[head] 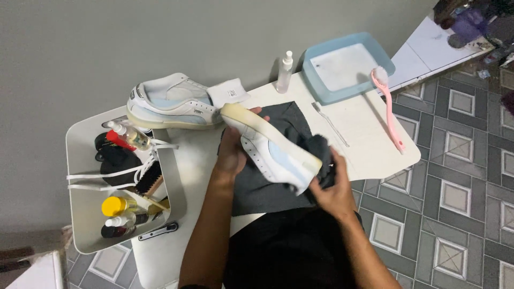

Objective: Scrubbing the white rubber sole of a sneaker with a cloth to remove dirt and stains.

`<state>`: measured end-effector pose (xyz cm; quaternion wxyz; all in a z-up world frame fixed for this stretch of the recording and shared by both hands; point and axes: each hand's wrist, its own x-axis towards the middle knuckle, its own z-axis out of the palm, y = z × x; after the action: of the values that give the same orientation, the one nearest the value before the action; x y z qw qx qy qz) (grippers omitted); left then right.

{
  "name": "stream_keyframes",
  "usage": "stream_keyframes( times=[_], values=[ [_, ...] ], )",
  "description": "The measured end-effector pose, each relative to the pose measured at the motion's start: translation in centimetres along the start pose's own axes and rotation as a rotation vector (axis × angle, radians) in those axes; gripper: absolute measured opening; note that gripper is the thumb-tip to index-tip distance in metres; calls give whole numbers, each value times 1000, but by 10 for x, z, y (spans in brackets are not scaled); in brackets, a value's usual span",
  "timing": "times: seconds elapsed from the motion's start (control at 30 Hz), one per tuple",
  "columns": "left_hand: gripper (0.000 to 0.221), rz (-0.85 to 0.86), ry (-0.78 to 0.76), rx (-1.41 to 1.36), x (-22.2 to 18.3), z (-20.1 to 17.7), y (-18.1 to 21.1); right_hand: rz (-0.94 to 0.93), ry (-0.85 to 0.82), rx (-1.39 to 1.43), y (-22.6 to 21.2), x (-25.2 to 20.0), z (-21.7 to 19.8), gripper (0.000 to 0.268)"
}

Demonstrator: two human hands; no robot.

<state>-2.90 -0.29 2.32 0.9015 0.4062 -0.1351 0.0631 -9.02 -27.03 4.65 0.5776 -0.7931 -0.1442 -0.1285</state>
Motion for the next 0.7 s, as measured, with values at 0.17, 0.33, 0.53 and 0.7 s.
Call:
stream_keyframes(
  times=[0.17,0.33,0.53,0.7],
  values=[
    [59,40,25,65,-34,18,5,202,193,245,54,11,7,61],
    [49,81,-111,780,-71,38,39,364,257,343,74,14,14,46],
    [75,-631,163,475,-82,17,56,391,402,301,73,22,24,34],
    [51,-557,-85,832,-66,44,84,320,384,206,77,17,21,32]
  ],
)
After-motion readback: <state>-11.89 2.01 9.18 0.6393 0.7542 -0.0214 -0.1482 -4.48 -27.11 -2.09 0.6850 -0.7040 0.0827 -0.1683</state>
